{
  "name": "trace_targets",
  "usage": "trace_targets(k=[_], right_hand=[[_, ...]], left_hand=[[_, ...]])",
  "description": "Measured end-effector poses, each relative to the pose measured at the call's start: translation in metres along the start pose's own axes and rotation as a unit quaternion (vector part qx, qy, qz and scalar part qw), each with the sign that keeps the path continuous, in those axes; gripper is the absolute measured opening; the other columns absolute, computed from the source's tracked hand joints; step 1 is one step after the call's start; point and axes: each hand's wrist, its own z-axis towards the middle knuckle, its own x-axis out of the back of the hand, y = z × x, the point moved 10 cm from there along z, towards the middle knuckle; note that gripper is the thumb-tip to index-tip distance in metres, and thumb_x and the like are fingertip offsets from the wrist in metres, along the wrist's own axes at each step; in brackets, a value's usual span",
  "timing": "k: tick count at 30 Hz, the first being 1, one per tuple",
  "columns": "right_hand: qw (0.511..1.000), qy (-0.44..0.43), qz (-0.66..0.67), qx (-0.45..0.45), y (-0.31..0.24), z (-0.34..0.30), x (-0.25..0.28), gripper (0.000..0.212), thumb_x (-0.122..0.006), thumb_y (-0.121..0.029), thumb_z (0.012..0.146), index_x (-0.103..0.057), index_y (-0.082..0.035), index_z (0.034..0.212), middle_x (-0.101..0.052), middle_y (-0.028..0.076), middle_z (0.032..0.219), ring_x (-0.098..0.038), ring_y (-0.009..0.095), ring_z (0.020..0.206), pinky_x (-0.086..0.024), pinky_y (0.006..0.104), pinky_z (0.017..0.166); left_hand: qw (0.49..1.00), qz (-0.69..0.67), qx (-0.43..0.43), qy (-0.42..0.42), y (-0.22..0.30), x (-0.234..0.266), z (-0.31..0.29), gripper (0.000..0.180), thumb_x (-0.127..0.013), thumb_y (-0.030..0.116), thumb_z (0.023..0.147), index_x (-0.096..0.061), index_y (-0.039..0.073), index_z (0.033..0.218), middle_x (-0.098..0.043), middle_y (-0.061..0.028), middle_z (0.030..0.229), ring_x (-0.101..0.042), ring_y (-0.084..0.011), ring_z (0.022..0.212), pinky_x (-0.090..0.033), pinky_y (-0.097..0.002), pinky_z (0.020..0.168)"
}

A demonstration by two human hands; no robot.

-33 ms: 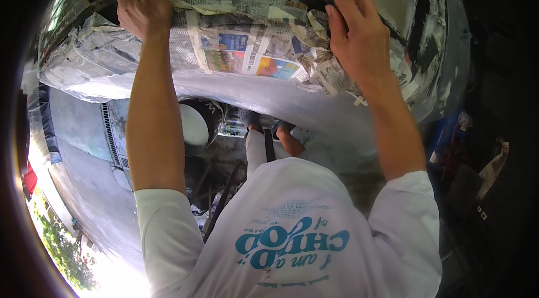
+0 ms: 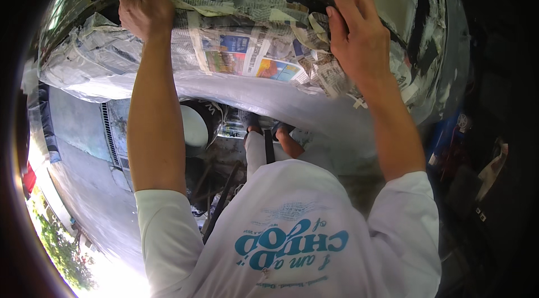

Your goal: The person uses two scrapers to remove paint from the hood of a car. The car is masked with plastic and newspaper. The person repeatedly scrapes the surface, occasionally dipping the scrapers into a bucket of liquid.

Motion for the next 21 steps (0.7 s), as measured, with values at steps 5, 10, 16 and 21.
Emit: trace_targets(k=[5,10,16,21], right_hand=[[1.0,0.003,-0.019,0.011,-0.016,0.004,-0.005,0.05,-0.077,-0.01,0.096,-0.068,-0.019,0.145,-0.068,0.008,0.1,-0.07,0.029,0.074,-0.06,0.0427,0.068],[0.999,0.02,-0.025,0.028,-0.014,0.007,-0.004,0.05,-0.077,-0.008,0.096,-0.069,-0.018,0.144,-0.068,0.008,0.099,-0.07,0.029,0.077,-0.06,0.0417,0.069],[0.999,0.017,-0.017,-0.023,-0.007,-0.002,-0.002,0.049,-0.077,-0.006,0.096,-0.069,-0.016,0.144,-0.068,0.01,0.099,-0.07,0.027,0.078,-0.06,0.0403,0.072],[1.0,-0.004,-0.007,-0.007,-0.01,0.0,0.0,0.049,-0.077,-0.007,0.096,-0.07,-0.014,0.144,-0.068,0.01,0.099,-0.07,0.027,0.077,-0.059,0.0401,0.071]], left_hand=[[0.999,-0.035,-0.024,0.004,-0.01,0.001,0.005,0.069,-0.039,0.057,0.114,-0.067,-0.002,0.137,-0.069,-0.0348,0.127,-0.062,-0.053,0.119,-0.045,-0.0555,0.102],[0.998,-0.059,-0.038,-0.001,0.0,0.0,0.008,0.065,-0.039,0.054,0.115,-0.067,0.001,0.139,-0.068,-0.034,0.13,-0.061,-0.0534,0.121,-0.046,-0.055,0.1],[0.997,-0.06,0.024,-0.04,0.002,-0.001,0.001,0.062,-0.039,0.052,0.115,-0.066,0.001,0.139,-0.068,-0.0345,0.13,-0.061,-0.0531,0.123,-0.046,-0.055,0.101],[0.998,-0.059,-0.017,0.0,0.007,0.006,0.0,0.063,-0.039,0.052,0.115,-0.065,0.001,0.141,-0.068,-0.0339,0.131,-0.061,-0.0534,0.123,-0.046,-0.0549,0.102]])
